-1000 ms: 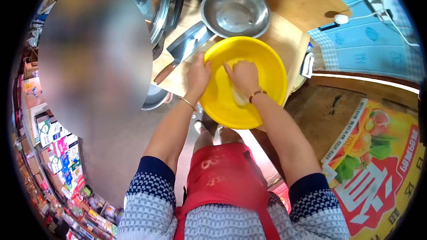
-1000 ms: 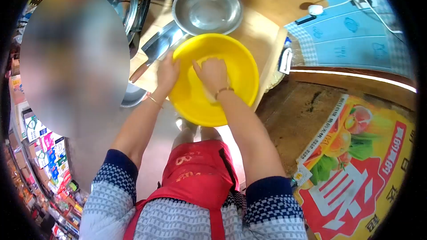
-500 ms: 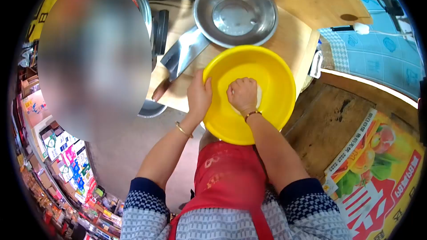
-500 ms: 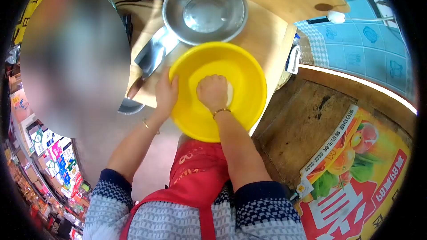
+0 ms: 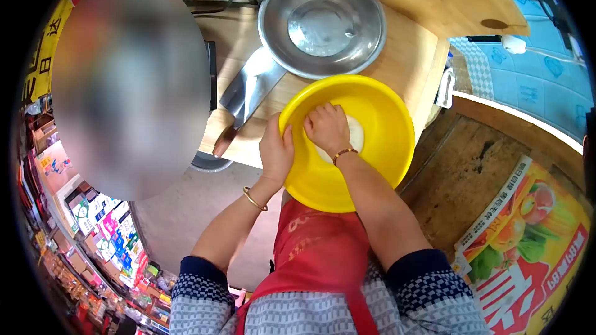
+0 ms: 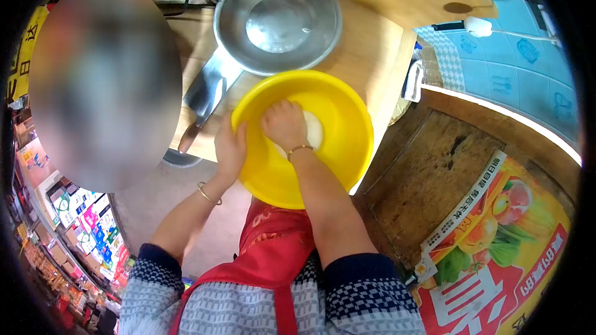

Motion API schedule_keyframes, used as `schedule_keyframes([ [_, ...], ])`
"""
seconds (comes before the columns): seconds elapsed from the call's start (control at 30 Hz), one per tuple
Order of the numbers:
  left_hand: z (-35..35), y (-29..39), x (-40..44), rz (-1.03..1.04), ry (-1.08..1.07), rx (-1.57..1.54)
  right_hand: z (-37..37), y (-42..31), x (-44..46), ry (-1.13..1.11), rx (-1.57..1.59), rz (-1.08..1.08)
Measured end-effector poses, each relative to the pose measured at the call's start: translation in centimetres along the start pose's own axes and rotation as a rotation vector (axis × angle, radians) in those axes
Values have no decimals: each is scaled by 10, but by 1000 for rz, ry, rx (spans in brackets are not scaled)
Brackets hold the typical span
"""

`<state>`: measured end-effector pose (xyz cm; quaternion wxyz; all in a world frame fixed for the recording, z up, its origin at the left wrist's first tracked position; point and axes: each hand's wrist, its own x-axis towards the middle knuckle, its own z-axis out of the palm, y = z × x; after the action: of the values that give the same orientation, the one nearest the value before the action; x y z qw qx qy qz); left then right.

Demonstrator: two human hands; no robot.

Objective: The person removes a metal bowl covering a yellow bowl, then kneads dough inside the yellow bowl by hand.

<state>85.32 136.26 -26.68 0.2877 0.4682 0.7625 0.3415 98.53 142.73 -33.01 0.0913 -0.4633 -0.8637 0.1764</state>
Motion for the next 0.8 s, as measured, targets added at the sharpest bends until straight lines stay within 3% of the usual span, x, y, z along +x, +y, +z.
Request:
schedule_keyframes([
  [0.23, 3, -6, -1, 141, 63, 38, 11, 4, 4, 46, 43, -40],
  [0.4, 2, -8, -9, 120, 78, 113, 5, 2, -5, 110, 89, -95],
  [0.5, 5, -9, -3, 115, 103, 139, -17, -2, -15, 79, 67, -139],
  [0.57, 7, -9, -6, 123, 124, 122, -61, -18, -24, -240, -169, -80],
  [0.67, 6, -10, -8, 83, 111, 142, -74, -6, -78, -131, -169, -190],
  [0.8, 7, -11, -6, 96, 108, 116, -69, 10, -119, -173, -229, -201],
])
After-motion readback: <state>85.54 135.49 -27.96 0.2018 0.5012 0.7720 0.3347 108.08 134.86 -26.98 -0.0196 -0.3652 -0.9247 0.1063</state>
